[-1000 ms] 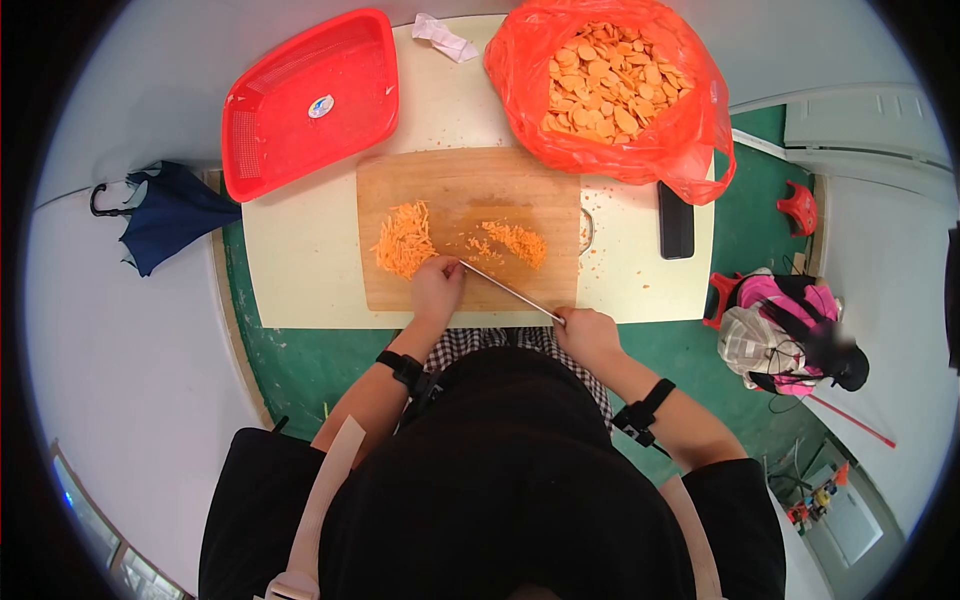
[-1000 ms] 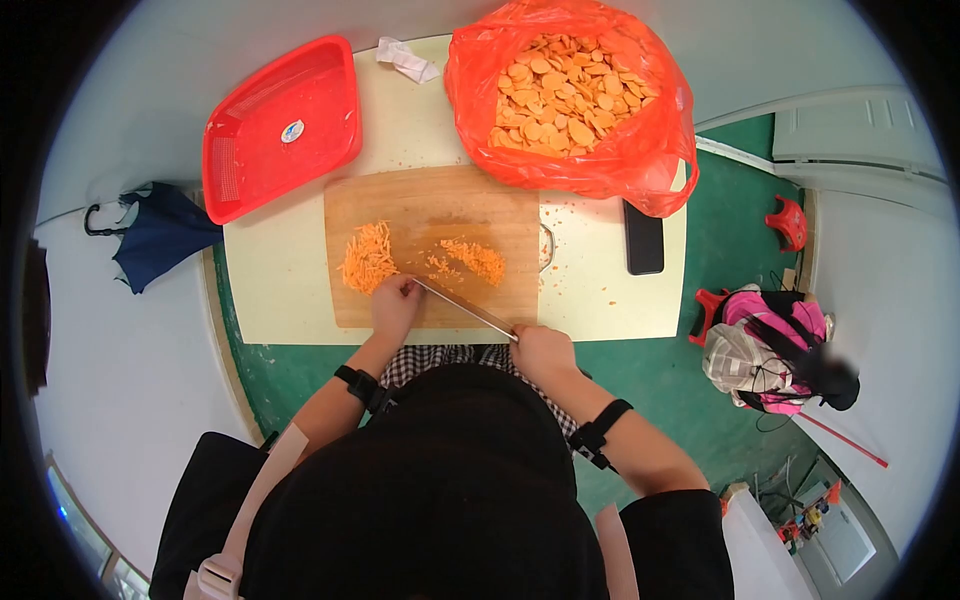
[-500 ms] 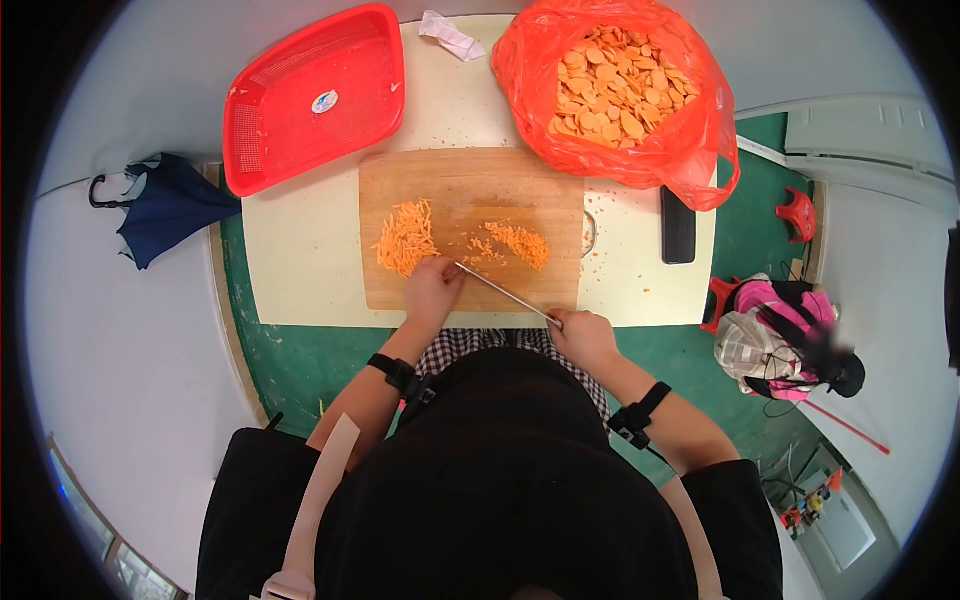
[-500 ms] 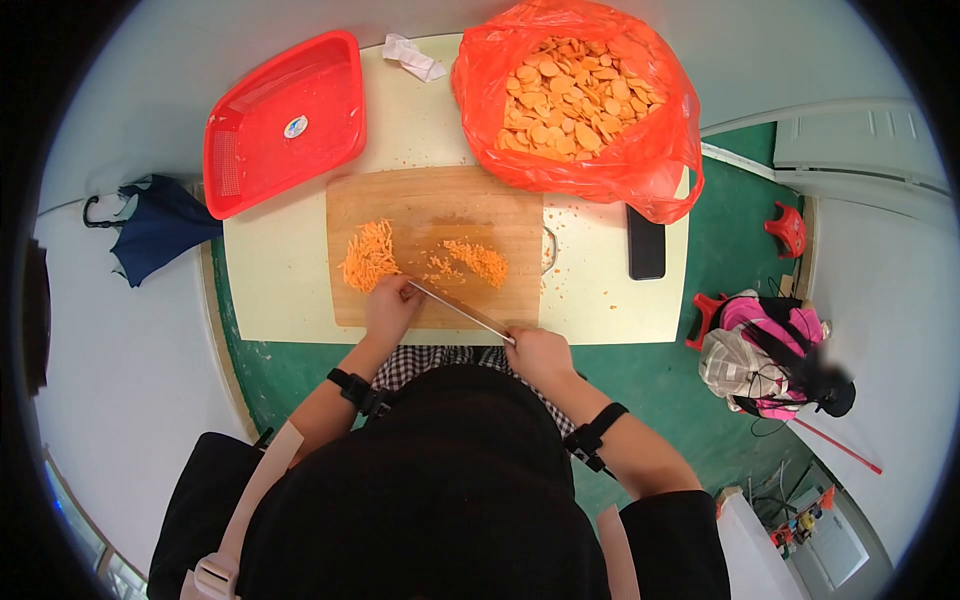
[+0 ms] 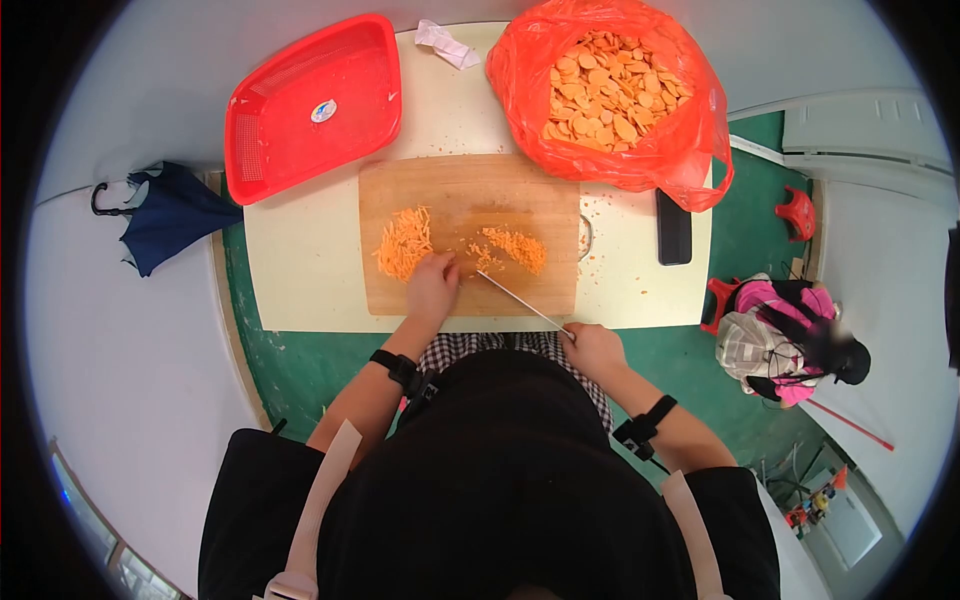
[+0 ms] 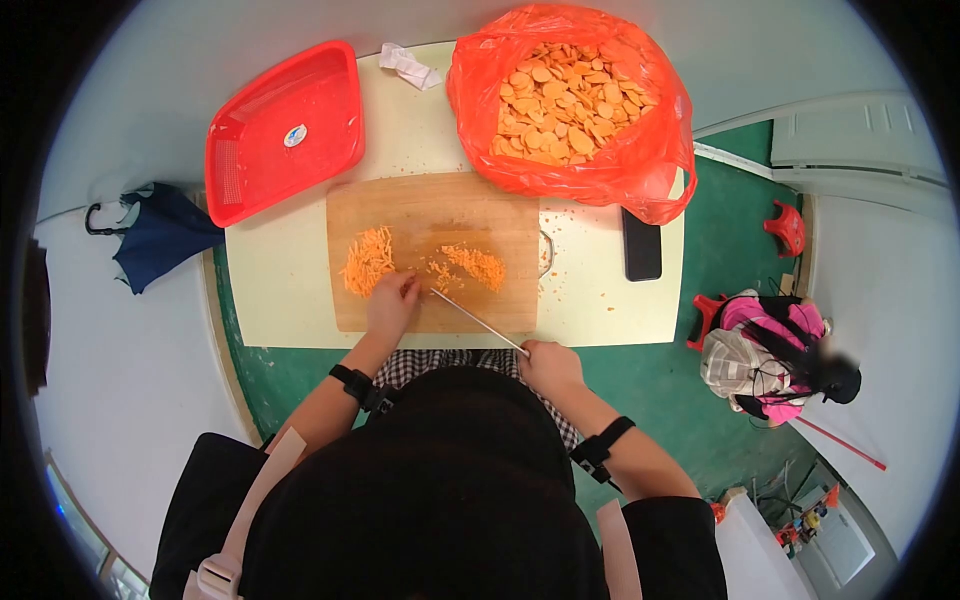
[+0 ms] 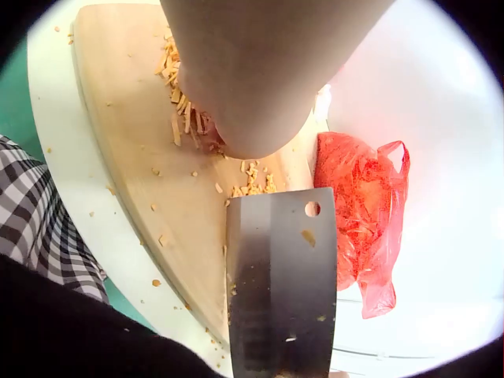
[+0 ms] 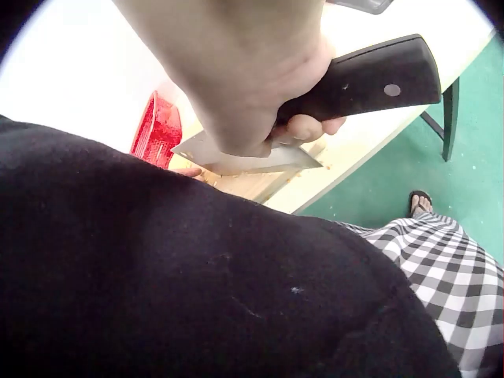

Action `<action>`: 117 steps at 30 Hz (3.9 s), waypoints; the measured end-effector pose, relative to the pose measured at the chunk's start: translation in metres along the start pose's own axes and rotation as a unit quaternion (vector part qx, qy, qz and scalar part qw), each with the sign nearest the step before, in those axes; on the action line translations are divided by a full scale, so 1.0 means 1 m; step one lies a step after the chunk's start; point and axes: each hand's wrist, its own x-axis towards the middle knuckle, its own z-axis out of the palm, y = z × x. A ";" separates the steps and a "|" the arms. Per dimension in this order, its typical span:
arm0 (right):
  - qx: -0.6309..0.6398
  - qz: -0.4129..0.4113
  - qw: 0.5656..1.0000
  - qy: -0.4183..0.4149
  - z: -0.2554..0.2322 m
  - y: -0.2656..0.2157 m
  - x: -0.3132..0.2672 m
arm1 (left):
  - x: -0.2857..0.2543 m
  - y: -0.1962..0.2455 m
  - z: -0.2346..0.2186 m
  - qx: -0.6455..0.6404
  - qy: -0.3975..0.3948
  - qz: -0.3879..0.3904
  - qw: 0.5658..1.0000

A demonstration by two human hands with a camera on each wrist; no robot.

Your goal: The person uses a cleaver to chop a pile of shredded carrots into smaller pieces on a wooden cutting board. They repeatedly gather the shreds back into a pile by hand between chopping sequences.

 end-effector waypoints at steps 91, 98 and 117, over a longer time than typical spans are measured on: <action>0.107 0.160 0.981 0.026 -0.010 -0.021 0.000 | 0.044 0.011 -0.031 0.034 -0.125 0.175 0.976; 0.105 0.148 0.982 0.043 -0.006 -0.022 -0.002 | 0.043 0.009 -0.026 0.000 -0.171 0.213 0.962; 0.088 0.100 0.987 0.087 0.005 -0.009 0.000 | 0.026 0.038 -0.022 0.071 -0.044 0.094 0.992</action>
